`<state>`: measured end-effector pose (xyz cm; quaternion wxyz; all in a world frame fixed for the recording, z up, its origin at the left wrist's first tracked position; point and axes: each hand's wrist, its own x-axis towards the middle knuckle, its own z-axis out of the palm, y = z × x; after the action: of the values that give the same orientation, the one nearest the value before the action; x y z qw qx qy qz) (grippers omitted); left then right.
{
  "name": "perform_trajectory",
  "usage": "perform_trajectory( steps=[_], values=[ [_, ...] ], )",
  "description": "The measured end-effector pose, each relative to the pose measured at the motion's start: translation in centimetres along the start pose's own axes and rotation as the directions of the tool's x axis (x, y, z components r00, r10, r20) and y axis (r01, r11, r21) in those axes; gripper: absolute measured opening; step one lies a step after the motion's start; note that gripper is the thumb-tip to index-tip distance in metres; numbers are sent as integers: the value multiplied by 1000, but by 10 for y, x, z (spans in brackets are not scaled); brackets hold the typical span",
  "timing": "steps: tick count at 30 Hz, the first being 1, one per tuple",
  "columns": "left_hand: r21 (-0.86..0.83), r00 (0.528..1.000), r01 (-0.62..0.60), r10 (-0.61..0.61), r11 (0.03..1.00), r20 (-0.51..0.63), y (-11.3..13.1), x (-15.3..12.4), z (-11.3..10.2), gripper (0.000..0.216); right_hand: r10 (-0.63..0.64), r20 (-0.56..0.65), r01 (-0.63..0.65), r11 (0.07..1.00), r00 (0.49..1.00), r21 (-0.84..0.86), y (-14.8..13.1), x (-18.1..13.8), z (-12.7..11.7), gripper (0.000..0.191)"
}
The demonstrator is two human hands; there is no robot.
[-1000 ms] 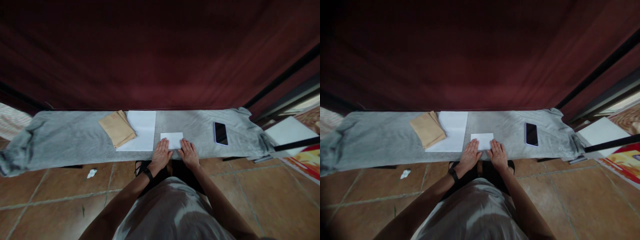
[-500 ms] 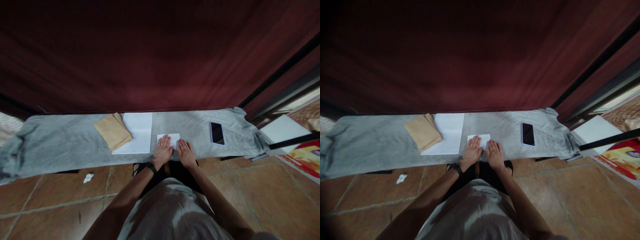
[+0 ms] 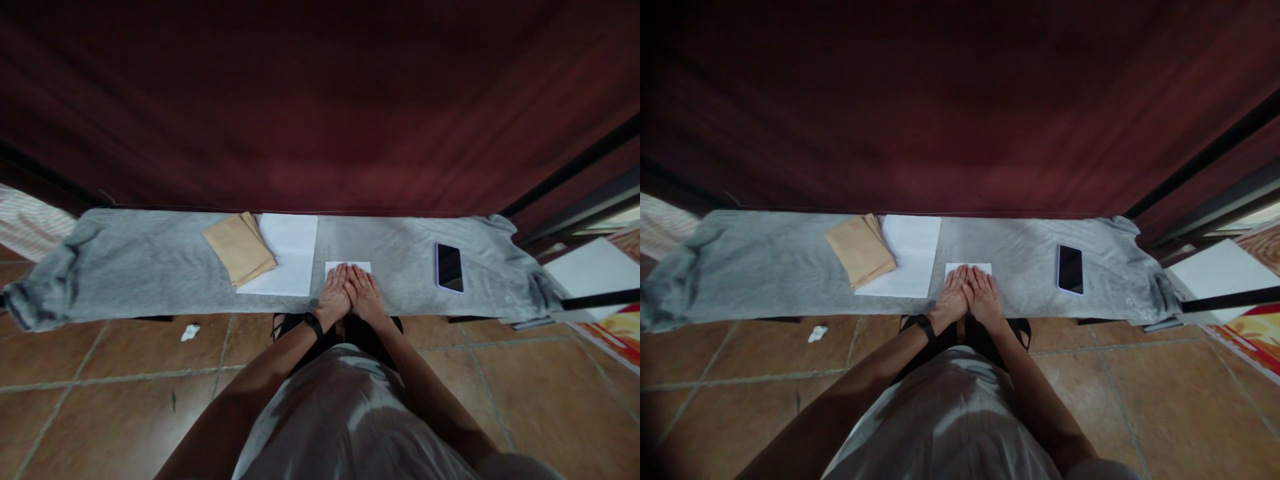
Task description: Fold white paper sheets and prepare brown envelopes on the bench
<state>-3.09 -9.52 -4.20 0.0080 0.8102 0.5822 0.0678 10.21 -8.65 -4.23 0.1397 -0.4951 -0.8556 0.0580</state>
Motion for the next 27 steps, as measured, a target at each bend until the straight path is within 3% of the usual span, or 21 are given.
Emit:
perform_trajectory(
  steps=[14,27],
  values=[
    [-77,994,80,-85,994,-66,-21,-23,0,65,80,-118,-91,992,990,-92,31,-14,5,55],
    [-76,977,176,-184,981,-105,-20,-36,2,68,130,-111,-135,990,985,-38,42,-20,-2,60]
  ],
)
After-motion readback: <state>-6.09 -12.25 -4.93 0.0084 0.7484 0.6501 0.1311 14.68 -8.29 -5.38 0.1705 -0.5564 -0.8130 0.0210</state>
